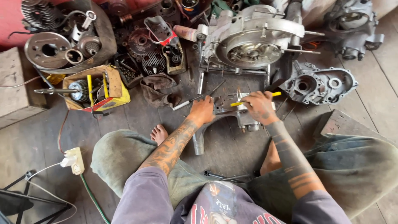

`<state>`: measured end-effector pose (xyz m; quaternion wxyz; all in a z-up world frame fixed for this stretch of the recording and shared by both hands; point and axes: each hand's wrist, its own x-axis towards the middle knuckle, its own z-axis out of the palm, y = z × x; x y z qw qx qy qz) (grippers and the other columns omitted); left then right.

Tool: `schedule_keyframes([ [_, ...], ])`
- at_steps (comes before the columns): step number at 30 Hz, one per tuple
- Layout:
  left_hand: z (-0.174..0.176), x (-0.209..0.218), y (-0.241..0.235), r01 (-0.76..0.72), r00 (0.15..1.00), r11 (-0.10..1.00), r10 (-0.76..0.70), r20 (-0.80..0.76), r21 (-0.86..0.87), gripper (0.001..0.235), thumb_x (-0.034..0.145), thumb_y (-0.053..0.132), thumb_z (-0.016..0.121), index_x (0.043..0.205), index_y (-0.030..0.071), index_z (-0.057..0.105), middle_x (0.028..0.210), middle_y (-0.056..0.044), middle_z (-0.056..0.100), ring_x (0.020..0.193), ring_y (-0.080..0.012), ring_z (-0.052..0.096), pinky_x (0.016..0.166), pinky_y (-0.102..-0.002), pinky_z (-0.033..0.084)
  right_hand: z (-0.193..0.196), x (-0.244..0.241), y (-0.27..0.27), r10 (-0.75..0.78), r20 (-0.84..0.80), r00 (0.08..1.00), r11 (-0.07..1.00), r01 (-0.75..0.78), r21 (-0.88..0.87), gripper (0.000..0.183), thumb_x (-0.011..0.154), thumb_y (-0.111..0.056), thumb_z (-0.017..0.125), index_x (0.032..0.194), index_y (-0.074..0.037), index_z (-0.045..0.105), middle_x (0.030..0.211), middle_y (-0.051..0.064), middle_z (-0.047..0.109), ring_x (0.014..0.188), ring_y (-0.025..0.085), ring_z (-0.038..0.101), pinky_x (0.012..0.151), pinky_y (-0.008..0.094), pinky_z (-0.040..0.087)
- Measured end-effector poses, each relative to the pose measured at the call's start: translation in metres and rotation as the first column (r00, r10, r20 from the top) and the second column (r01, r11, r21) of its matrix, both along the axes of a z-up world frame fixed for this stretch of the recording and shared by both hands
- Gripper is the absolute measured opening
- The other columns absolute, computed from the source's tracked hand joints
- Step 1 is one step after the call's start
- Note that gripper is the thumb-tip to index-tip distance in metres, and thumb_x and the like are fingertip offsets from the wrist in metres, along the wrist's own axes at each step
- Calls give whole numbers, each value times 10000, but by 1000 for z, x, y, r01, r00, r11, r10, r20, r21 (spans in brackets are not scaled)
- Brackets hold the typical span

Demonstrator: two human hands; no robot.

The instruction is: Cleaning a motorcycle engine component using a small brush to remove grime.

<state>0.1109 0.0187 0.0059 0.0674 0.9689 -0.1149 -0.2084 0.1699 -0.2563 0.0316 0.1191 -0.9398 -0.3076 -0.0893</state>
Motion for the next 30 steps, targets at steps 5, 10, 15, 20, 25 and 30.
schedule_keyframes([
  [5,0,-4,2,11,1000,999,-11,-5,32,821,902,452,748,1483,-60,476,1494,-261,486,1193,-426,654,984,-628,498,-30,19,-28,-127,136,982,983,143,-114,73,865,-274,682,871,-346,695,835,-74,645,877,163,634,905,377,333],
  [10,7,-2,4,13,1000,999,-13,-25,35,783,927,455,726,1483,-41,486,1508,-257,462,1209,-415,642,1012,-625,502,0,-6,16,-62,27,998,998,62,14,132,783,-255,740,885,-335,716,824,-74,653,883,193,647,899,407,357],
  [15,26,-5,1,17,999,999,-15,-44,45,763,956,442,707,1483,-61,478,1515,-272,456,1221,-416,638,1040,-637,491,-14,7,-18,-157,105,982,986,162,-41,72,801,-277,720,843,-329,695,794,-48,623,838,195,607,901,406,348],
  [20,25,-3,0,16,998,999,-14,-59,29,780,947,442,714,1489,-63,470,1527,-272,458,1230,-417,642,1055,-654,479,-6,-2,4,-184,147,972,982,189,-19,93,771,-302,728,818,-372,688,760,-90,615,847,163,633,913,419,381],
  [25,23,-3,-1,13,998,999,-10,-59,49,790,944,447,710,1489,-71,467,1527,-276,455,1225,-409,641,1060,-665,462,-36,18,-39,-221,172,960,952,250,-176,108,771,-306,696,808,-407,685,781,-112,614,849,134,589,934,407,295],
  [30,1,2,2,13,1000,999,-13,-17,37,829,902,485,736,1472,-62,489,1494,-262,486,1200,-410,656,1028,-673,473,-3,4,-4,-164,1,986,986,164,-21,106,804,-287,733,865,-373,723,787,-72,653,866,183,662,940,432,365],
])
